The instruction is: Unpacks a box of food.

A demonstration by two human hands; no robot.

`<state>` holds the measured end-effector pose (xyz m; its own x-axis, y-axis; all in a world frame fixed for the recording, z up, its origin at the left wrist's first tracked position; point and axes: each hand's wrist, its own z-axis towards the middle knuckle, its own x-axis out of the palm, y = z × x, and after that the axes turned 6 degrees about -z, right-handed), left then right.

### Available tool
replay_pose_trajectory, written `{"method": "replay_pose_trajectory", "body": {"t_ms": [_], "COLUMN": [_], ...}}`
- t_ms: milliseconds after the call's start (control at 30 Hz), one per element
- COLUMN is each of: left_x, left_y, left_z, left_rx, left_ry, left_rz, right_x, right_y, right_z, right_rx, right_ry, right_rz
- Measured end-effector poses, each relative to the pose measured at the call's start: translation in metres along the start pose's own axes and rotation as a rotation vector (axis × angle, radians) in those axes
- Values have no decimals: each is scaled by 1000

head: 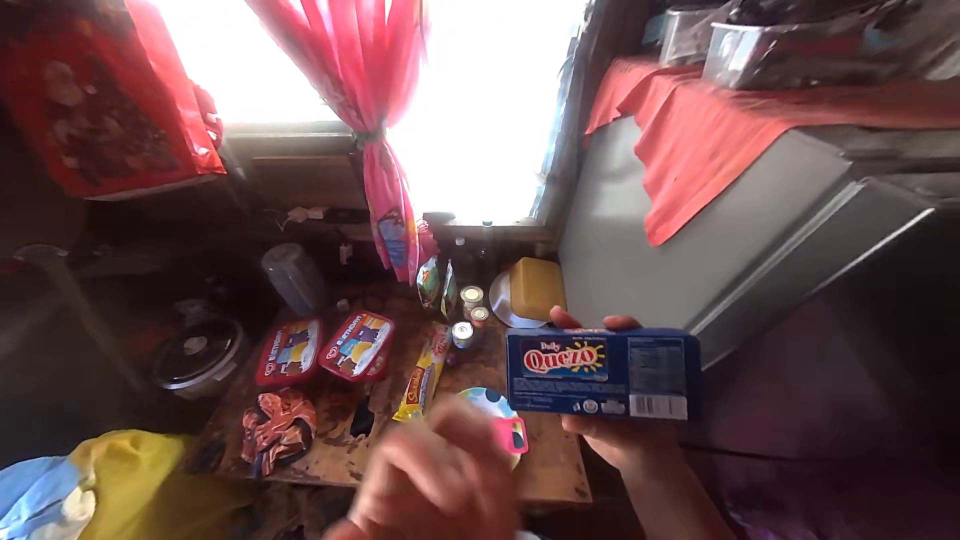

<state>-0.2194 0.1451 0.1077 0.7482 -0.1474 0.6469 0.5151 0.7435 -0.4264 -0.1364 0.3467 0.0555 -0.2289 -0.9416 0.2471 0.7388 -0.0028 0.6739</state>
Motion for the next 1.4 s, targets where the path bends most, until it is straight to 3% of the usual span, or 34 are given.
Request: {"method": "replay_pose_trajectory", "body": {"t_ms": [67,133,267,467,833,967,1000,1100,1167,1267,1400], "left_x": [-29,-49,-70,-72,-65,-59,-59,-62,-66,-70,-71], "left_y": [-8,-8,12,38,58,60,59,55,49,45,50], "left_z": [11,16,13,6,2,4,4,4,7,14,18], "left_rx": [174,184,-96,-353,-352,-399,-406,-401,-390,-380,-330], "left_ry": [-66,-168,-244,-154,-65,-130,-175,-282,-312,-334,-357], "left_rz": [136,181,225,16,73,12,6,10,36,45,71], "right_x": [-3,-3,-1,1,-10,-14,-21,-28,3,58,84], "right_y": [3,8,14,20,29,35,43,100,134,165,157], "right_z": [-4,-7,-10,-16,-26,-30,-32,-29,-10,4,38], "right_rx": [4,17,-15,-38,-49,59,117,285,449,519,666], "right_ry": [-4,-15,10,2,-33,3,56,313,557,968,1185], "right_rz": [-20,-29,-11,-35,-95,-336,-528,-1588,-1943,-2041,-1909]}}
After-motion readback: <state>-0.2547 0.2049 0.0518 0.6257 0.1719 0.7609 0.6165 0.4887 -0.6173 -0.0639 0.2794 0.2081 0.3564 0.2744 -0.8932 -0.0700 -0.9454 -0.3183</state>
